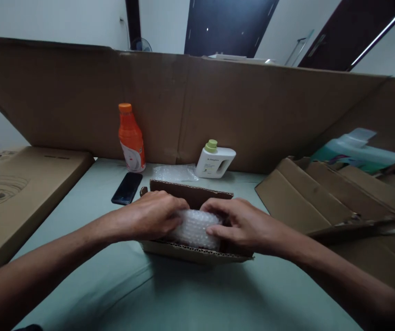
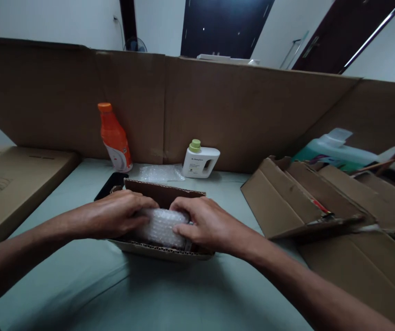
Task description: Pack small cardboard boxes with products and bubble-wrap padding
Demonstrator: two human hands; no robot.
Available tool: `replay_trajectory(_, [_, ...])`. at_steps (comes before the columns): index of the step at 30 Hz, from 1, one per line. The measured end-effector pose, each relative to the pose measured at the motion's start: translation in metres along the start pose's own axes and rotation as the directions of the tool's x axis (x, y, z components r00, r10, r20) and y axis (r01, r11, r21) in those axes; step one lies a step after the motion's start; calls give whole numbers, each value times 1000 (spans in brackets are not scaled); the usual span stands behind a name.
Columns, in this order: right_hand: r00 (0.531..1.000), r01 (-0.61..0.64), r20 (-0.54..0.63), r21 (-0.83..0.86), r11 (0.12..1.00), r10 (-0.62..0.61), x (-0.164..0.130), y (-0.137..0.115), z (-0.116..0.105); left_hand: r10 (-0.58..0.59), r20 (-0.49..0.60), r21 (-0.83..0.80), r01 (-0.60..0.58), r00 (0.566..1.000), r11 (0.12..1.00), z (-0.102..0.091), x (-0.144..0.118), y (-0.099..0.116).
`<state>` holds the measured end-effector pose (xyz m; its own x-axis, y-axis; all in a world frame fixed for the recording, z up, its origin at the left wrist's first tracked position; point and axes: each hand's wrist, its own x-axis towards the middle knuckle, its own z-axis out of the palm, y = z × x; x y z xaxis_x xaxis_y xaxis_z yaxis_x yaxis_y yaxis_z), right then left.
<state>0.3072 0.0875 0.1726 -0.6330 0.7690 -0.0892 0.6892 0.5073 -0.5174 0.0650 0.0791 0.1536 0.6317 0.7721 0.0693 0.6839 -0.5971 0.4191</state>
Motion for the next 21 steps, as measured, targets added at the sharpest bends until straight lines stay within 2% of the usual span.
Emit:
replay_trajectory(4, [992, 45, 123, -287, 957, -10, 11, -3, 12, 43, 198, 247, -92, 979, 965, -4, 13, 11])
replay_trajectory(6, [982, 54, 188, -391, 919, 23, 15, -8, 14, 77, 221, 293, -141, 972, 946, -7, 14, 13])
replay_trajectory(10, [946, 78, 312, -483, 872, 89, 27, -22, 17, 150, 205, 245, -199, 967, 949, -3, 11, 5])
replay_trajectory(14, [924, 95, 358, -559, 824, 137, 34, -28, 18, 152, 222, 180, -193, 963, 965, 5, 7, -5])
replay_trajectory(16, [959, 115, 278, -552, 826, 53, 24, -23, 11, 204, 90, 120, -214, 975, 970, 4, -3, -8])
replay_trajectory(18, [994, 106, 42, -505, 857, -98, 0, -8, -2, 190, -183, 54, -183, 965, 982, 1, -23, -12])
replay_trajectory(19, [980, 76, -128, -467, 881, -152, -18, 3, -9, 128, -340, 12, -132, 932, 991, 1, -38, -15])
replay_trajectory(20, [938, 37, -298, -417, 908, -175, -38, 16, -13, 33, -477, -41, -60, 878, 997, 4, -54, -19])
replay_trajectory(21, [879, -32, -454, -362, 931, -146, -59, 30, -13, -75, -572, -107, 17, 817, 994, 11, -72, -23])
